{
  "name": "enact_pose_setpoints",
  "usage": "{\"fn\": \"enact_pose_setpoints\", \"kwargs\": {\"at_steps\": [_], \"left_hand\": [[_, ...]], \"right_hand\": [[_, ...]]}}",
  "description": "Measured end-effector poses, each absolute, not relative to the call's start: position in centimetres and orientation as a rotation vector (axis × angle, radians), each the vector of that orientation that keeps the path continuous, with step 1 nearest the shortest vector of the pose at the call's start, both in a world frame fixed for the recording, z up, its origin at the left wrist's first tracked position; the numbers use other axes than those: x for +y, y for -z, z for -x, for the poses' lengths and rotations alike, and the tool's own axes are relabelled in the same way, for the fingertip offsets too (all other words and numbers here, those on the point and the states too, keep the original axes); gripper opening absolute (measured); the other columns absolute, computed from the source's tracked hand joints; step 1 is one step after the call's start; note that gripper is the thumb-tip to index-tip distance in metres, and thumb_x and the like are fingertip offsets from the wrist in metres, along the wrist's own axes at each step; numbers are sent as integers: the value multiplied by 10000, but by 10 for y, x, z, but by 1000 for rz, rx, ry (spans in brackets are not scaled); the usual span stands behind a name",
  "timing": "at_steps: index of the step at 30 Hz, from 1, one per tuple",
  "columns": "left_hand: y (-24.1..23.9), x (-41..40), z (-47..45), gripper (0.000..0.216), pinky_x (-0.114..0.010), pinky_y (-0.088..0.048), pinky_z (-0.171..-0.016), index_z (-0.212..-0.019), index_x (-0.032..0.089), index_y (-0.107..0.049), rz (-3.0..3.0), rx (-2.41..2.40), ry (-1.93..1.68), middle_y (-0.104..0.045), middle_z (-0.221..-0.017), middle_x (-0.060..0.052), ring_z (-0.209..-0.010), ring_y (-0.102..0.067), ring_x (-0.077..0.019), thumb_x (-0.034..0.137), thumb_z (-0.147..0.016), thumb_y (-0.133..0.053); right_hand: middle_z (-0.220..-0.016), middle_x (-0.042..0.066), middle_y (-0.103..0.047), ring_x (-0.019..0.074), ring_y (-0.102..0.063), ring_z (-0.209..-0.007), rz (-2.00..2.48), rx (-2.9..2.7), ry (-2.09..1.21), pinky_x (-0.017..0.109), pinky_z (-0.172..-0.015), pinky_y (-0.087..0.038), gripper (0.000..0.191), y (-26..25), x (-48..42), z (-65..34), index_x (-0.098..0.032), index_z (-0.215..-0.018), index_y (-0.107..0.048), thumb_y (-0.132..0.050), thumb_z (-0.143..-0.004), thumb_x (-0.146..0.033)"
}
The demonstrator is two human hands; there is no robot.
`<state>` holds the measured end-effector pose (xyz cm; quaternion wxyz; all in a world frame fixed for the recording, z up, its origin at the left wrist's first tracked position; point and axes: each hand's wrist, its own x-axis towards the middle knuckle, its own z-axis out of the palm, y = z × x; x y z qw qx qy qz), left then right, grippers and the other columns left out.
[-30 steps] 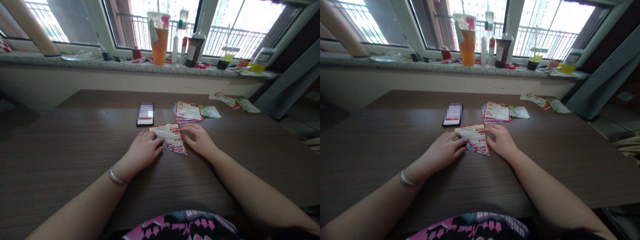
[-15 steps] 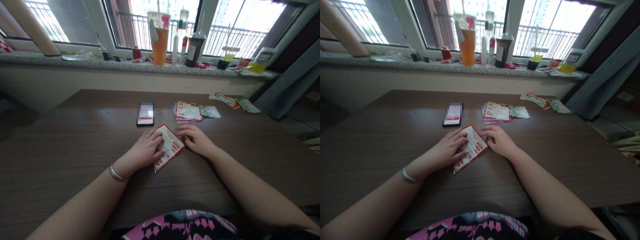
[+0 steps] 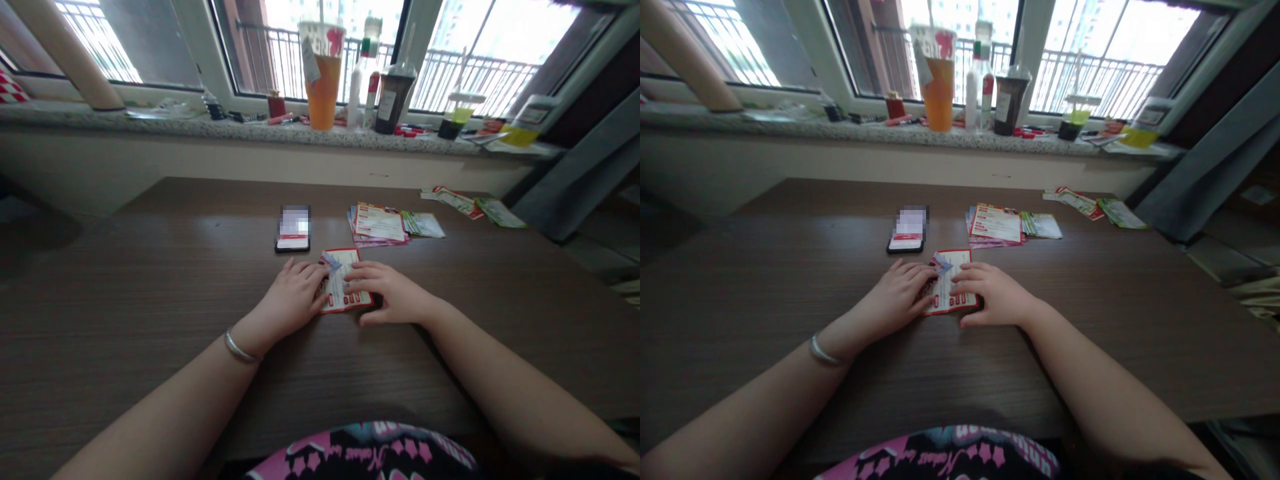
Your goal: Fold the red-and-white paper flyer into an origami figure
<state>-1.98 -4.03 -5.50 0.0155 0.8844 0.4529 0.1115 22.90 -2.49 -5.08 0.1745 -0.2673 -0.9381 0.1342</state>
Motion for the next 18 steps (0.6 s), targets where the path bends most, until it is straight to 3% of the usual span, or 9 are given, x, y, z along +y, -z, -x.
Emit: {"fn": "enact_pose_setpoints", "kwargs": {"at_steps": [5,9,18], "left_hand": [[57,-45,18,419,-524,-289,-1095,-1286,210,-526,-2720,1334,-340,-468,-1421,-104,-1315,-398,-285,400,-913,-498],[57,-49,16,468,-516,-295,-1090,-1308,210,-523,-2731,1328,-351,-497,-1361,-121,-1259,-443,-291,442,-902,-507],[58,-47,11,461,-487,-300,-1096,-1349,203,-481,-2734,1274,-325,-488,-1404,-92,-1308,-404,-287,425,-948,-440]], "right_hand": [[-1241,81,-638,248,-543,-1182,770,-2724,-296,474,-1047,-382,406,45,-33,-228,-224,-1154,-657,-704,-767,-338],[-1117,41,-692,213,-594,-1070,753,-2746,-263,417,-989,-428,253,39,-37,-227,-239,-1039,-703,-630,-798,-205],[-939,51,-722,183,-645,-911,914,-2723,-236,311,-835,-480,180,39,-39,-228,-210,-933,-706,-532,-889,-222]]}}
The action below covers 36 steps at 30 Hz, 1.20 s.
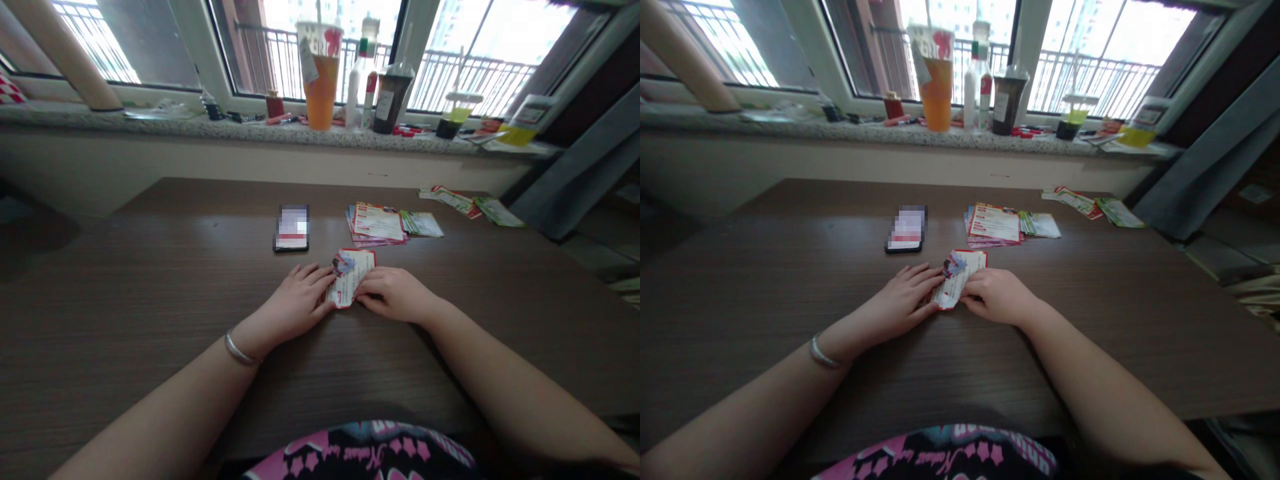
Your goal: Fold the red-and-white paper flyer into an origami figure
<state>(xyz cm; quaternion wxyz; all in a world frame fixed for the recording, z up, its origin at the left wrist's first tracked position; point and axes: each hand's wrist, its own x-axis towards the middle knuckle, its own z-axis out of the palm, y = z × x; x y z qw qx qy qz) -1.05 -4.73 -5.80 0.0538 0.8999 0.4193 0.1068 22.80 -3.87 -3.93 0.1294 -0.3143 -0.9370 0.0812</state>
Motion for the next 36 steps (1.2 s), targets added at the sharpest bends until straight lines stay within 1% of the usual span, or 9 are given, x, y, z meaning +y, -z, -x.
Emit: {"fn": "enact_pose_setpoints", "kwargs": {"at_steps": [3,7,12,16,23,26,28,33,36], "left_hand": [[55,-47,9,396,-480,-335,-1061,-1273,213,-553,-2746,1276,-360,-557,-1280,-107,-1184,-506,-263,413,-947,-449],[48,-47,8,279,-511,-330,-1049,-1106,221,-635,-2750,1273,-373,-635,-1091,-73,-1048,-574,-239,382,-939,-480],[46,-46,8,196,-514,-337,-1043,-1016,229,-658,-2745,1271,-388,-670,-1067,-50,-1049,-591,-232,328,-928,-513],[50,-44,6,174,-491,-377,-1007,-974,221,-666,-2737,1302,-406,-690,-1021,-50,-1000,-617,-231,289,-926,-513],[57,-41,0,163,-411,-453,-916,-942,190,-656,-2786,1353,-450,-683,-922,-56,-888,-622,-217,268,-920,-515],[61,-39,-3,171,-359,-486,-850,-969,191,-646,-2792,1352,-494,-675,-924,-60,-901,-617,-209,261,-930,-495],[62,-36,-5,186,-336,-501,-829,-1012,192,-636,-2777,1319,-521,-674,-956,-64,-924,-620,-201,258,-939,-478],[59,-29,-7,228,-352,-500,-920,-1042,173,-638,-2843,1083,-507,-685,-1029,-82,-1018,-620,-205,219,-950,-435],[60,-28,-6,261,-356,-522,-910,-1138,172,-608,-2815,1092,-537,-679,-1103,-81,-1017,-636,-200,184,-931,-448]], "right_hand": [[-886,42,-719,172,-645,-857,981,-2668,-287,286,-790,-474,156,42,-35,-231,-206,-886,-698,-542,-874,-206],[-787,30,-705,151,-624,-743,1074,-2566,-398,249,-685,-440,158,46,-29,-234,-189,-791,-684,-543,-862,-192],[-693,-10,-669,115,-560,-596,1238,-2410,-504,219,-580,-380,134,47,-28,-235,-197,-810,-679,-557,-860,-221],[-708,-5,-664,121,-569,-615,1340,-2332,-500,227,-598,-393,111,49,-26,-234,-195,-816,-672,-581,-854,-246],[-788,10,-671,140,-593,-714,1310,-2283,-459,249,-663,-426,75,58,-16,-231,-199,-815,-669,-602,-843,-215],[-820,24,-670,154,-592,-759,1285,-2317,-389,267,-707,-432,94,60,-12,-233,-194,-778,-657,-602,-850,-217],[-806,25,-670,153,-589,-749,1280,-2343,-384,263,-699,-427,107,59,-10,-237,-191,-756,-650,-600,-848,-213],[-764,12,-677,147,-578,-684,1339,-2351,-340,248,-640,-400,131,55,-6,-248,-205,-781,-660,-578,-867,-262],[-773,9,-675,148,-581,-693,1364,-2350,-358,251,-651,-403,101,56,-3,-250,-207,-803,-653,-585,-860,-254]]}}
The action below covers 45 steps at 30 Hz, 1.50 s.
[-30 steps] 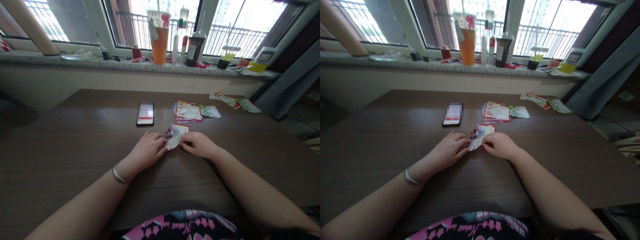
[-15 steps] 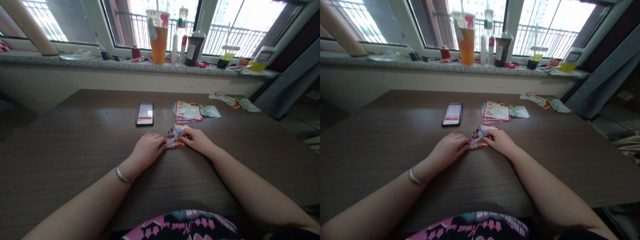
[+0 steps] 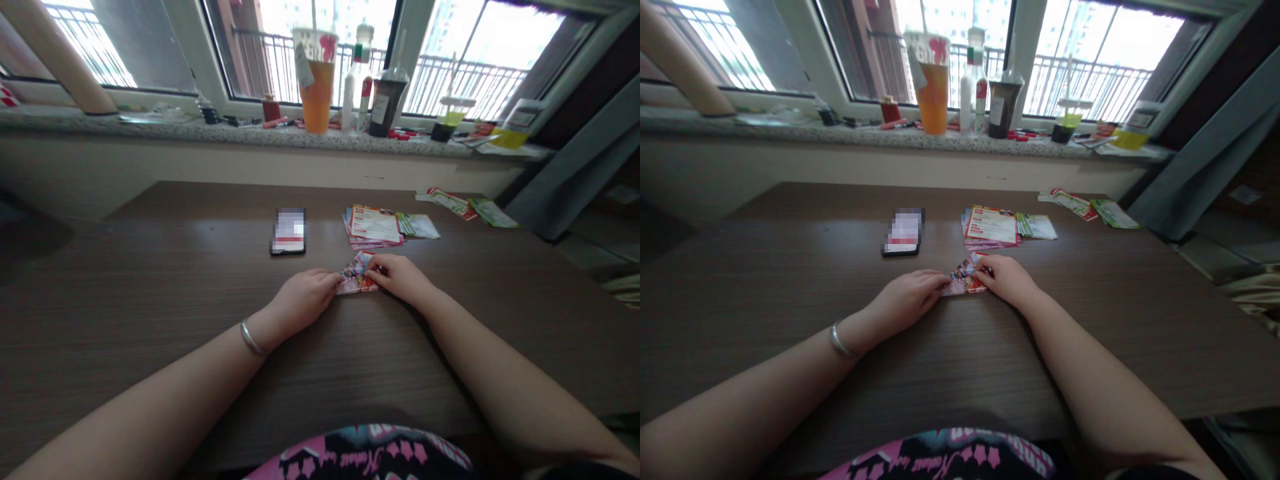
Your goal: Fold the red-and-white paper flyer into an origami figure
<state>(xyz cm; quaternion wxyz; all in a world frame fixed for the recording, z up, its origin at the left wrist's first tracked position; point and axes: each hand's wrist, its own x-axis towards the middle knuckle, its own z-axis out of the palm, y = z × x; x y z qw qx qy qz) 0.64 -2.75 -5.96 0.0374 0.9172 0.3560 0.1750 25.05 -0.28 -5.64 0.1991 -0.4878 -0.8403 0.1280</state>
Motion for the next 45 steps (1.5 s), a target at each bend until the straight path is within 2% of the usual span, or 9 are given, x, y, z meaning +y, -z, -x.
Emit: {"fn": "enact_pose_setpoints", "kwargs": {"at_steps": [3,8,15,22,25,32,35,40,45], "left_hand": [[62,-28,-3,302,-357,-531,-910,-1178,197,-603,-2818,1075,-561,-675,-1144,-69,-1048,-635,-195,148,-917,-458],[63,-29,2,271,-366,-505,-970,-1099,227,-660,-2886,995,-528,-681,-1171,-31,-1110,-615,-198,151,-927,-465],[62,-30,3,296,-381,-469,-1017,-1195,204,-622,-2945,939,-481,-646,-1242,-42,-1160,-579,-214,219,-932,-485],[63,-34,5,465,-420,-453,-1022,-1353,170,-497,-3017,924,-364,-555,-1367,-70,-1222,-521,-267,317,-913,-537],[62,-35,5,443,-421,-463,-1009,-1328,160,-521,-3035,914,-343,-570,-1350,-69,-1211,-530,-278,329,-918,-524],[62,-37,3,350,-386,-469,-1007,-1242,173,-589,-2984,917,-410,-640,-1249,-63,-1148,-580,-226,304,-933,-490],[61,-38,3,346,-373,-474,-1003,-1244,179,-585,-2957,915,-444,-643,-1238,-64,-1138,-583,-210,281,-923,-504],[60,-39,2,344,-388,-498,-969,-1241,172,-581,-2977,905,-483,-657,-1202,-74,-1112,-586,-224,254,-914,-508],[62,-38,1,344,-403,-511,-943,-1235,151,-581,-3006,867,-515,-656,-1182,-95,-1076,-589,-235,234,-910,-506]], "right_hand": [[-831,22,-664,157,-586,-753,1352,-2370,-343,263,-692,-417,84,59,0,-250,-203,-806,-642,-589,-856,-245],[-915,43,-642,165,-582,-799,1412,-2392,-304,268,-697,-422,113,60,1,-249,-206,-813,-647,-591,-862,-292],[-774,18,-675,159,-570,-709,1506,-2347,-440,255,-650,-382,141,65,8,-251,-201,-767,-651,-608,-844,-311],[-757,13,-672,153,-554,-666,1597,-2325,-463,245,-592,-338,138,67,13,-258,-206,-789,-652,-609,-843,-326],[-744,7,-662,149,-545,-658,1590,-2335,-477,245,-591,-337,135,67,15,-264,-207,-775,-641,-613,-839,-323],[-751,8,-666,153,-565,-670,1565,-2325,-490,256,-622,-379,137,67,17,-271,-202,-797,-662,-608,-844,-319],[-788,30,-668,172,-582,-725,1528,-2355,-364,278,-672,-415,139,65,16,-270,-197,-803,-664,-595,-853,-307],[-1029,95,-665,246,-563,-1011,1361,-2408,95,360,-871,-415,197,57,4,-255,-197,-950,-687,-591,-872,-350],[-907,65,-704,211,-597,-908,1161,-2619,154,380,-928,-369,278,51,-15,-228,-202,-888,-702,-495,-940,-380]]}}
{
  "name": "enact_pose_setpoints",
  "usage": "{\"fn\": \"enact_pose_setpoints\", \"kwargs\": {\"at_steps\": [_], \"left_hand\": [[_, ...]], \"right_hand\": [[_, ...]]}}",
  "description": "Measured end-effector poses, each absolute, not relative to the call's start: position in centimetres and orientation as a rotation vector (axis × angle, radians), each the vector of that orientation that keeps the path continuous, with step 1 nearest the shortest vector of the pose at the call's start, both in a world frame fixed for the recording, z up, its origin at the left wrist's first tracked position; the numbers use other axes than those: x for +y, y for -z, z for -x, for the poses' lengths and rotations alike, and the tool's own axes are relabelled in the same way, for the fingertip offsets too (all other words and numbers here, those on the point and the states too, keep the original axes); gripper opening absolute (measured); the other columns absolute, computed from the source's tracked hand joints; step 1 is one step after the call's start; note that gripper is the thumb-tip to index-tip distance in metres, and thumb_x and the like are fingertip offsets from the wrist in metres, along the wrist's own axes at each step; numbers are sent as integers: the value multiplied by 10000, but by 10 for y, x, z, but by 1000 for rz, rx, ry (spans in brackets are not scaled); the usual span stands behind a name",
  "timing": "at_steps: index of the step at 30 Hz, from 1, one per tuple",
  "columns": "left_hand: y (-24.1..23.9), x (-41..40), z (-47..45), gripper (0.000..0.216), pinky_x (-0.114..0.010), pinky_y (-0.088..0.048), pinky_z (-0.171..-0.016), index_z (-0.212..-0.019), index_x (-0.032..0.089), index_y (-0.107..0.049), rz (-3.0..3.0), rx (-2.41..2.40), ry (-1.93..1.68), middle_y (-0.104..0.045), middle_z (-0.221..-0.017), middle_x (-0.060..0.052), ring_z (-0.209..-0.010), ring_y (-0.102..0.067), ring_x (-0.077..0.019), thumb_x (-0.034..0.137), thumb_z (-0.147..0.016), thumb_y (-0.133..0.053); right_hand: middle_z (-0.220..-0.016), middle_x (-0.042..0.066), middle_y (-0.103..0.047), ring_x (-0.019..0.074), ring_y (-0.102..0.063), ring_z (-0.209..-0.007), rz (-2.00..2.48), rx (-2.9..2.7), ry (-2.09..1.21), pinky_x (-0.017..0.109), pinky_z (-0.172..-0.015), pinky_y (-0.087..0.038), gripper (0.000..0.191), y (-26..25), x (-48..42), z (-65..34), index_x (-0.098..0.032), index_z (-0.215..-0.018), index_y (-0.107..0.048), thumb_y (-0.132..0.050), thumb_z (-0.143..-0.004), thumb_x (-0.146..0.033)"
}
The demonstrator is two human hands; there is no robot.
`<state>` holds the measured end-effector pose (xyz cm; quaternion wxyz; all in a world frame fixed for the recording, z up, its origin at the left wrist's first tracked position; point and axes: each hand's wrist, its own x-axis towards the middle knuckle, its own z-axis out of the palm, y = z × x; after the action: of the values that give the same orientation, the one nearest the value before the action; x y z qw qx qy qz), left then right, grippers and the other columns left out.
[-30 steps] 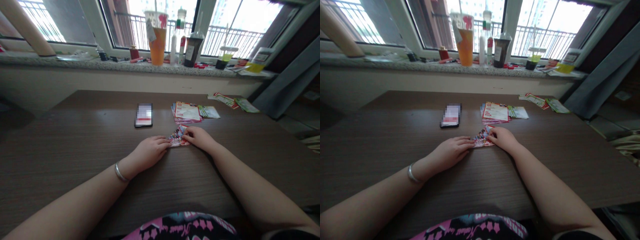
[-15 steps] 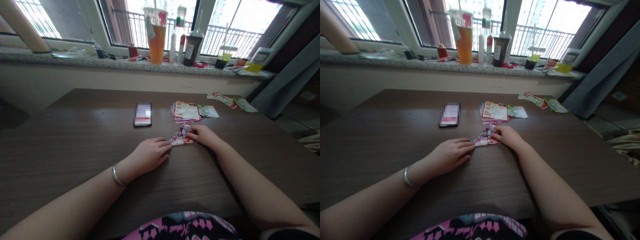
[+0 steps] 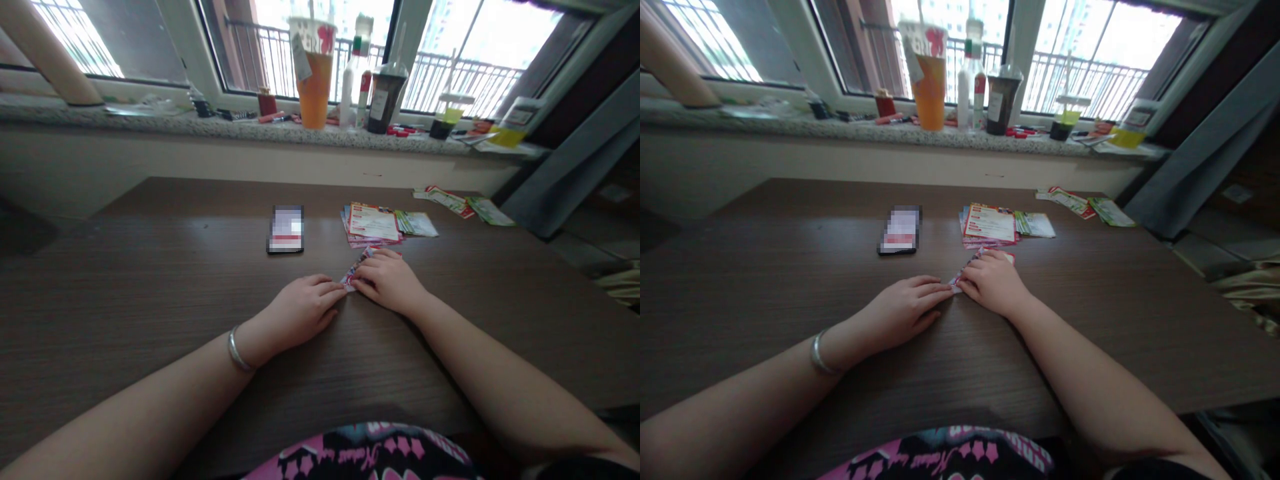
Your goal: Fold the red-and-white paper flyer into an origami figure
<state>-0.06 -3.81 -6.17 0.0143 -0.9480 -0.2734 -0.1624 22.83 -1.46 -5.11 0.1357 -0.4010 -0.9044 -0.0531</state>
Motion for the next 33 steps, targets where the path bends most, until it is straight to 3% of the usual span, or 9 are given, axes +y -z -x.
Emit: {"fn": "enact_pose_setpoints", "kwargs": {"at_steps": [4,13,21,33], "left_hand": [[60,-38,0,319,-404,-498,-966,-1207,140,-598,2959,-859,489,-655,-1177,-101,-1081,-584,-233,213,-917,-486],[60,-39,0,298,-397,-523,-907,-1187,160,-607,2936,-890,429,-669,-1101,-93,-1034,-599,-228,230,-935,-465],[57,-41,-1,287,-383,-531,-833,-1145,163,-633,2889,-941,372,-661,-987,-85,-922,-602,-218,255,-947,-446],[55,-42,-5,260,-335,-521,-733,-1109,151,-638,2817,-945,300,-647,-948,-92,-879,-601,-214,244,-916,-490]], "right_hand": [[-888,55,-704,211,-593,-904,1152,-2621,159,404,-974,-322,259,52,-20,-219,-208,-856,-701,-516,-932,-373],[-871,38,-675,182,-575,-875,1213,-2503,-173,321,-806,-374,153,66,-3,-227,-199,-790,-658,-620,-876,-321],[-852,43,-691,215,-581,-912,1357,-2488,-70,363,-873,-335,199,70,1,-225,-199,-755,-650,-664,-841,-378],[-845,62,-686,208,-574,-861,1437,-2514,-91,318,-761,-346,197,67,2,-220,-190,-772,-653,-636,-863,-364]]}}
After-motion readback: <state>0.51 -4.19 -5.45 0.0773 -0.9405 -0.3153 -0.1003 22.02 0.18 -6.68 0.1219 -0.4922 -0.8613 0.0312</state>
